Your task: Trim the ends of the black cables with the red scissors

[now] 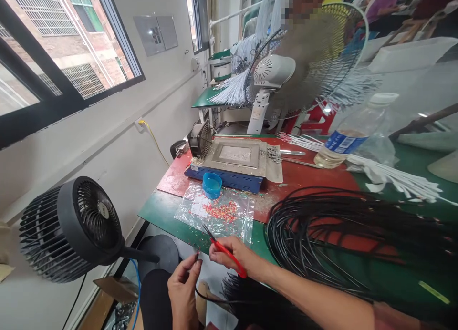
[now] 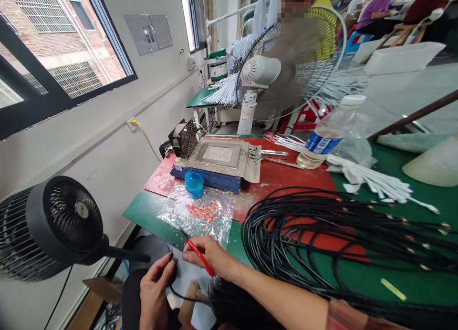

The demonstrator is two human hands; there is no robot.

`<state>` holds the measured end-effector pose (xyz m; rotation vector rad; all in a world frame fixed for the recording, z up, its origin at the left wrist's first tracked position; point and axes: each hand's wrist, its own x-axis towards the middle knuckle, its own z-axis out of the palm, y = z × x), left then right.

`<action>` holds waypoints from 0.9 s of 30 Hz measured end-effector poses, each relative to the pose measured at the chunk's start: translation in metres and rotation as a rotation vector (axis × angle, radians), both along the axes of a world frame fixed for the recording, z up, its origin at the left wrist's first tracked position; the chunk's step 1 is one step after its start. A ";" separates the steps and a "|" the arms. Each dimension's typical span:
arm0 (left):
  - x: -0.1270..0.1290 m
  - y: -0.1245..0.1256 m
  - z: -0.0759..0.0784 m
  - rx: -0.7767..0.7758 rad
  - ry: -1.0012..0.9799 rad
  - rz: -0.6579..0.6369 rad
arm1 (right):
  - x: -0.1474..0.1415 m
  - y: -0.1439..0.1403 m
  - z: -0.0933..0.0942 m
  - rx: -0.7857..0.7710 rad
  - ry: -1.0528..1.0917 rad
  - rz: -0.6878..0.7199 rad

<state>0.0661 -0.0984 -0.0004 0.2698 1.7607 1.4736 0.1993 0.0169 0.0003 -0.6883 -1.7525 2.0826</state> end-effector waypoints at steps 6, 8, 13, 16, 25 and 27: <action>0.002 0.010 -0.003 -0.032 -0.002 -0.070 | -0.001 -0.004 -0.013 -0.042 0.002 -0.029; 0.003 0.014 -0.007 -0.035 -0.045 -0.104 | -0.001 -0.003 -0.017 -0.077 0.040 -0.054; 0.005 0.024 -0.006 -0.037 -0.137 -0.121 | -0.001 -0.001 -0.023 -0.141 0.073 -0.088; 0.009 0.030 -0.002 -0.021 -0.181 -0.051 | 0.000 0.000 -0.021 -0.145 0.066 -0.085; 0.009 0.043 -0.004 -0.044 -0.257 -0.066 | 0.001 0.005 -0.014 -0.198 0.042 -0.112; 0.009 0.046 -0.006 -0.047 -0.250 -0.095 | 0.002 0.007 -0.013 -0.185 0.025 -0.112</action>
